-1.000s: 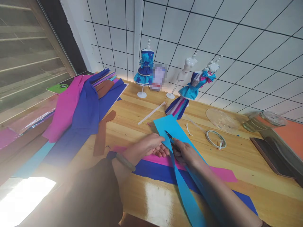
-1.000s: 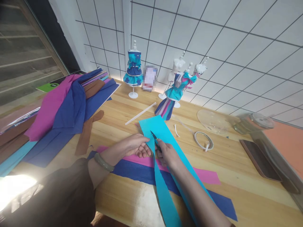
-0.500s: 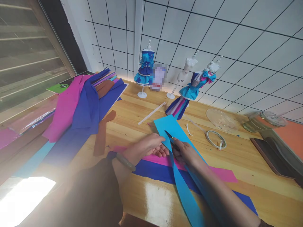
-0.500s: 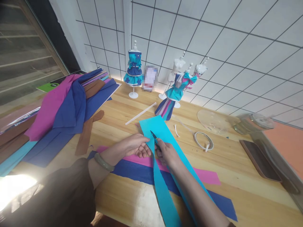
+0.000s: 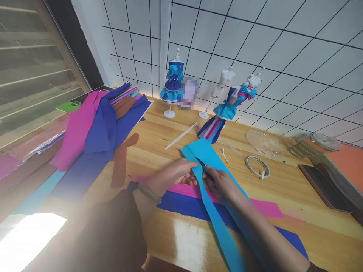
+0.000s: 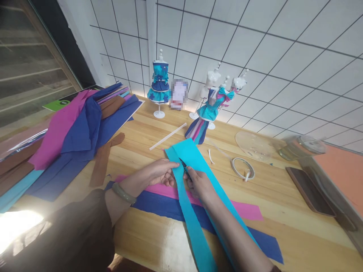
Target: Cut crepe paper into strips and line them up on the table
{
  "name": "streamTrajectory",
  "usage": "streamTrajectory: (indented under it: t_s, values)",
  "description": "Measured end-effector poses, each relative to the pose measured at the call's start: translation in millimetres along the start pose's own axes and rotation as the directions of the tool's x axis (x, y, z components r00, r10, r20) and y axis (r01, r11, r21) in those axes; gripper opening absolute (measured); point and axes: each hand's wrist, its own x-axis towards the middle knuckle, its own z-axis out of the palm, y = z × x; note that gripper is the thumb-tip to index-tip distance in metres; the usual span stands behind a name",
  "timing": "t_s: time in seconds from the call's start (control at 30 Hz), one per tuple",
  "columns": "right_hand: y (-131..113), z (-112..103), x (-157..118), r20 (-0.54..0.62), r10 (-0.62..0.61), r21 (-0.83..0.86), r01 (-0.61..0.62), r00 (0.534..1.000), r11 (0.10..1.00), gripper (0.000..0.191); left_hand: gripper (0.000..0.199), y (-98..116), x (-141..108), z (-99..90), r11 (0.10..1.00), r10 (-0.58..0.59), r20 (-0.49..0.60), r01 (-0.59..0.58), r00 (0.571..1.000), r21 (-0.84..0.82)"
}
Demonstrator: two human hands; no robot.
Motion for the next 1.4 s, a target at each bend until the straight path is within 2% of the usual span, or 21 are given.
streamTrajectory:
  t_s: [0.13,0.4,0.8,1.2,1.4]
  values:
    - [1,-1,0,0.007,-0.013,-0.002,0.013,1.0,1.0,0.033,0.025,1,-1,-2.5,0.998,0.059,-0.062,-0.061,0.996,-0.032]
    - [2,-4,7,0.065,-0.016,0.019,0.015,0.998,1.0,0.035,0.025,-2,5,-3.8,0.999,0.041,-0.088,-0.042,0.995,-0.01]
    - [-9,2,14,0.086,-0.01,0.012,0.009,0.996,1.0,0.033,0.026,1,4,-4.6,1.0,0.019,-0.048,-0.02,0.999,-0.008]
    - [-6,4,14,0.047,-0.054,0.004,0.054,0.997,0.999,0.032,0.029,-4,6,-6.6,0.999,0.035,-0.033,-0.036,0.999,-0.036]
    - [-6,5,16,0.047,-0.038,0.005,0.038,0.998,0.999,0.033,0.03,-5,8,-7.9,0.999,0.044,-0.021,-0.045,0.999,-0.029]
